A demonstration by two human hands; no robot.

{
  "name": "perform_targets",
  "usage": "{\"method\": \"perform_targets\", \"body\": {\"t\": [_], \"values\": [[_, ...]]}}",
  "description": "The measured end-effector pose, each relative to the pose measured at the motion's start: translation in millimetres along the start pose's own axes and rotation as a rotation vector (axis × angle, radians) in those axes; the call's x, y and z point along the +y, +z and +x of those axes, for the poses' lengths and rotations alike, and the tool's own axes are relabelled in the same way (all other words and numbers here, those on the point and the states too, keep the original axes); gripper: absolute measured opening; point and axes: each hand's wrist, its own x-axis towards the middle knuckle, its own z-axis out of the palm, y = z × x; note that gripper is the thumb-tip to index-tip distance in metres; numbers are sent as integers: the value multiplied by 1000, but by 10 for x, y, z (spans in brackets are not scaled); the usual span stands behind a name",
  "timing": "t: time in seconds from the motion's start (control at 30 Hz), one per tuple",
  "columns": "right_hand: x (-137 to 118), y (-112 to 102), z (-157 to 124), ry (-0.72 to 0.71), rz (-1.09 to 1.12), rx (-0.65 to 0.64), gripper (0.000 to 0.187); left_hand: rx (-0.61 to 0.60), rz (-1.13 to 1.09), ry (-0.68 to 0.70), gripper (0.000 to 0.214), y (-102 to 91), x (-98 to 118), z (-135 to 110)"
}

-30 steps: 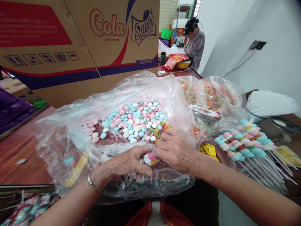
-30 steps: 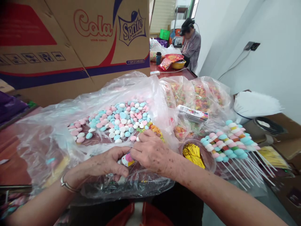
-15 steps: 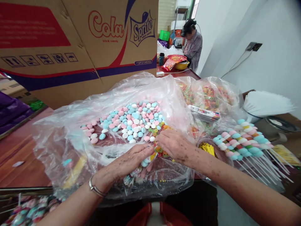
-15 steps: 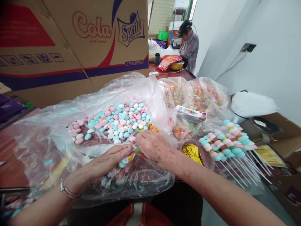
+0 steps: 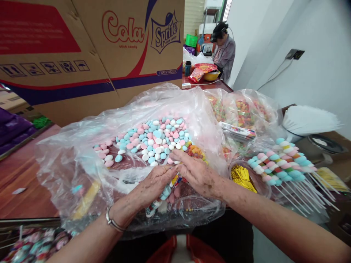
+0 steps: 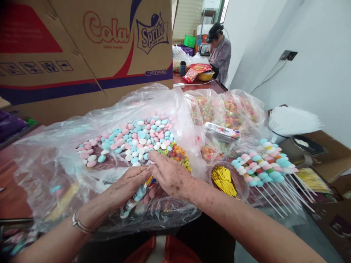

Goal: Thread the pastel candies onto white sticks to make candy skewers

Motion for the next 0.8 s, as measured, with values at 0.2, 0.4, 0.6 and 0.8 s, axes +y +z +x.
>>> {"method": "perform_targets", "body": {"t": [0.2,0.4,0.6,0.8], "values": [[-80,82,-1,256,210,237,66,318,53,68,44,12,79,30],[-71,217,1,352,351,134,14,381,-30,81,35,75,53,60],[-12,259,-40,340,655,243,12,271,-534,28,25,76,-67,6],[31,275,-115,231,835,114,31,146,-539,-71,18,13,-65,-48]]}}
